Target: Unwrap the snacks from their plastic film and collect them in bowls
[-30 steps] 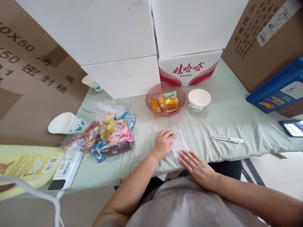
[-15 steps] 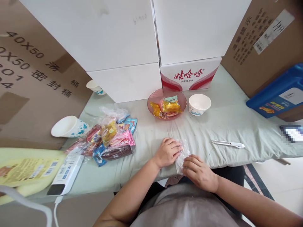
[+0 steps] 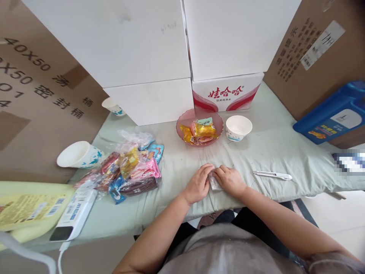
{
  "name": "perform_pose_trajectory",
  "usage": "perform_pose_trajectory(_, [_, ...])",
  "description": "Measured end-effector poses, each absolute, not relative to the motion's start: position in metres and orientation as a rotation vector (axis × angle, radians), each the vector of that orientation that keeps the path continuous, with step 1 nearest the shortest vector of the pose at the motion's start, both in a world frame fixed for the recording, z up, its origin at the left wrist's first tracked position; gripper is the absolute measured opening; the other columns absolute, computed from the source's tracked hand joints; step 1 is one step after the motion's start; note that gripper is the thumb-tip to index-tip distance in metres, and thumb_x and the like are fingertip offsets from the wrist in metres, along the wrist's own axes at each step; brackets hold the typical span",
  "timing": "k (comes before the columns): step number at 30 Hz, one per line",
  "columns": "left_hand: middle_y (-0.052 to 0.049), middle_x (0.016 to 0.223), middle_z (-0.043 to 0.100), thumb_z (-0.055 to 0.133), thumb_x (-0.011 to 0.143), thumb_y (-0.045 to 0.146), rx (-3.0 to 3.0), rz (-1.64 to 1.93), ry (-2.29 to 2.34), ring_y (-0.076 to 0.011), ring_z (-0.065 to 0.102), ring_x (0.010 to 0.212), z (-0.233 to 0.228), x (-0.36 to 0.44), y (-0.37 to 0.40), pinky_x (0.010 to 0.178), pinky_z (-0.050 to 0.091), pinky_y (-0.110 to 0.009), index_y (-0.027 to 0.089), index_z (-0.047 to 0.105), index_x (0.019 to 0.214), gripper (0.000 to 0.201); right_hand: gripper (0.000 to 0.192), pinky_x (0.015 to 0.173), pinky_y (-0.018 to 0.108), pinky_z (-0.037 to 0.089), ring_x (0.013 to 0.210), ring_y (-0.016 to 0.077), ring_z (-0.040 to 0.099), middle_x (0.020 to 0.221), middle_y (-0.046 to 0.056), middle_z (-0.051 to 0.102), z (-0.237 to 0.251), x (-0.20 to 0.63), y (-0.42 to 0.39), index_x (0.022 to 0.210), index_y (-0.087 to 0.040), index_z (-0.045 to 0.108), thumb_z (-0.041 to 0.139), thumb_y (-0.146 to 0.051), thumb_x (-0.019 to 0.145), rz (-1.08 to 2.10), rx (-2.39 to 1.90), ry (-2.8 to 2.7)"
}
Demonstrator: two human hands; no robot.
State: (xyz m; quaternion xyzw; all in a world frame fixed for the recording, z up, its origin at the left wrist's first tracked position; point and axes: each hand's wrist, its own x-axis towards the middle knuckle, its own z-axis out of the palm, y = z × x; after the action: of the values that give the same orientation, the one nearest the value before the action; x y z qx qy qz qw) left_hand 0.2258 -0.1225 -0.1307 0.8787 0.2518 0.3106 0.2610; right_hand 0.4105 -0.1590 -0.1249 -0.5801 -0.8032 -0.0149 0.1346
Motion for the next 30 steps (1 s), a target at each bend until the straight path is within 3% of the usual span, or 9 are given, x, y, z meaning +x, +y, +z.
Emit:
perform_pose_trajectory(6, [-0.015, 0.130, 0.053, 0.052, 0.090, 0.018, 2.345, 0.754, 0.697, -0.0250, 0.052, 0.124, -0.126, 0.225, -0.123, 0.102, 0.048, -0.045, 0.019, 0.054, 0.109, 0.019, 0.024, 0.059, 0.029, 0.031, 0.064, 0.0154, 0.053, 0.075, 0.004, 0.059, -0.131, 0.411, -0.165, 0.091, -0.016, 0.064, 0.042, -0.021, 0.099, -0.099, -1.636, -2.297])
perform_pose_trajectory(11, [-0.013, 0.128, 0.053, 0.063, 0.084, 0.021, 2.376, 0.760, 0.768, -0.0256, 0.052, 0.122, -0.129, 0.227, -0.123, 0.101, 0.048, -0.044, 0.019, 0.057, 0.103, 0.021, 0.019, 0.068, 0.031, 0.034, 0.073, 0.0194, 0.051, 0.078, 0.006, 0.059, -0.132, 0.409, -0.164, 0.094, -0.016, 0.064, 0.045, -0.019, 0.096, -0.136, -1.697, -2.241])
perform_pose_trajectory(15, [-0.012, 0.126, 0.055, 0.069, 0.074, 0.018, 2.488, 0.739, 0.934, -0.0308, 0.049, 0.120, -0.129, 0.231, -0.124, 0.101, 0.045, -0.051, 0.018, 0.062, 0.091, 0.018, 0.017, 0.076, 0.036, 0.037, 0.085, 0.0239, 0.050, 0.087, 0.009, 0.061, -0.127, 0.424, -0.156, 0.096, -0.017, 0.065, 0.050, -0.026, 0.095, -0.130, -1.763, -2.154])
perform_pose_trajectory(19, [-0.012, 0.121, 0.057, 0.073, 0.070, 0.023, 2.480, 0.746, 1.016, -0.0328, 0.048, 0.119, -0.127, 0.233, -0.125, 0.099, 0.044, -0.053, 0.018, 0.063, 0.097, 0.030, 0.016, 0.084, 0.040, 0.040, 0.096, 0.0264, 0.050, 0.098, 0.011, 0.061, -0.112, 0.444, -0.155, 0.098, -0.017, 0.064, 0.049, -0.021, 0.094, -0.151, -1.778, -1.930])
perform_pose_trajectory(22, [-0.012, 0.119, 0.058, 0.071, 0.071, 0.023, 2.463, 0.743, 0.998, -0.0321, 0.048, 0.118, -0.127, 0.232, -0.123, 0.099, 0.044, -0.052, 0.018, 0.062, 0.101, 0.032, 0.020, 0.090, 0.039, 0.042, 0.103, 0.0241, 0.050, 0.105, 0.010, 0.061, -0.105, 0.435, -0.168, 0.105, -0.017, 0.063, 0.046, -0.017, 0.095, -0.006, -1.507, -2.105])
perform_pose_trajectory(26, [-0.010, 0.114, 0.060, 0.054, 0.073, 0.006, 2.380, 0.851, 0.982, -0.0265, 0.052, 0.112, -0.130, 0.227, -0.119, 0.098, 0.046, -0.048, 0.019, 0.059, 0.102, 0.032, 0.023, 0.087, 0.037, 0.043, 0.102, 0.0228, 0.052, 0.111, 0.009, 0.062, -0.115, 0.409, -0.187, 0.113, -0.019, 0.062, 0.050, -0.017, 0.093, 0.140, -1.413, -2.419])
perform_pose_trajectory(30, [-0.007, 0.103, 0.061, 0.045, 0.073, 0.000, 2.251, 0.994, 1.047, -0.0216, 0.056, 0.102, -0.133, 0.224, -0.115, 0.090, 0.050, -0.042, 0.019, 0.058, 0.094, 0.031, 0.021, 0.079, 0.031, 0.045, 0.089, 0.0192, 0.055, 0.098, 0.006, 0.066, -0.114, 0.423, -0.171, 0.103, -0.020, 0.066, 0.049, -0.013, 0.092, 0.182, -1.391, -2.455])
